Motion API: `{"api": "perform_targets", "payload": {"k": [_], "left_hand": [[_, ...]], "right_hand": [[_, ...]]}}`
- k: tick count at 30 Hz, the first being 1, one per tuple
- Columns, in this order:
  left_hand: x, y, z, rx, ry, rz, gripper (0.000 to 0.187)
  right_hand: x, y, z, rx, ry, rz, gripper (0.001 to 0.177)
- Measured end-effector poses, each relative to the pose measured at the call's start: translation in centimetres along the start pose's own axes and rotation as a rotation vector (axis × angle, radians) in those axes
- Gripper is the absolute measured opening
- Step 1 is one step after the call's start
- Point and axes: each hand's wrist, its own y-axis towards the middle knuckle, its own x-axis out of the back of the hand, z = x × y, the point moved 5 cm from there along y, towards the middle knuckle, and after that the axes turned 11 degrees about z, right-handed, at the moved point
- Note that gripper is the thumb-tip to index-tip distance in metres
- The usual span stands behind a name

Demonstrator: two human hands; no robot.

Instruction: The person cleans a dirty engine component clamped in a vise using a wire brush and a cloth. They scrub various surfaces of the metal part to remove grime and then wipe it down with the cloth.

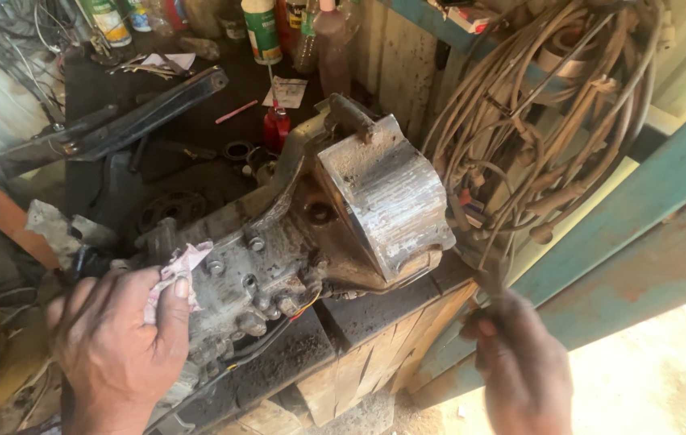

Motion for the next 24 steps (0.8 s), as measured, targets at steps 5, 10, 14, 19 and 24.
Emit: {"api": "perform_targets", "payload": {"k": [5, 10, 14, 19, 24], "left_hand": [[-0.1, -0.1, 0.0, -0.003, 0.004, 0.005, 0.022], [-0.6, 0.0, 0.5, 0.038, -0.02, 0.065, 0.023], [-0.5, -0.3, 0.4, -0.02, 0.018, 0.011, 0.023], [-0.8, -0.2, 0.6, 0.006, -0.002, 0.036, 0.024], [-0.7, 0.1, 0.3, 0.021, 0.024, 0.052, 0.024]], "right_hand": [[-2.0, -0.4, 4.6, 0.157, -0.3, -0.007, 0.054], [-2.5, -0.2, 7.5, 0.325, -0.53, 0.006, 0.049], [-3.0, 0.2, 7.3, 0.26, -0.57, -0.023, 0.041], [-2.8, 1.0, 6.4, -0.02, -0.762, 0.176, 0.047], [-2.0, 1.8, 8.2, 0.199, -0.798, 0.136, 0.042]]}}
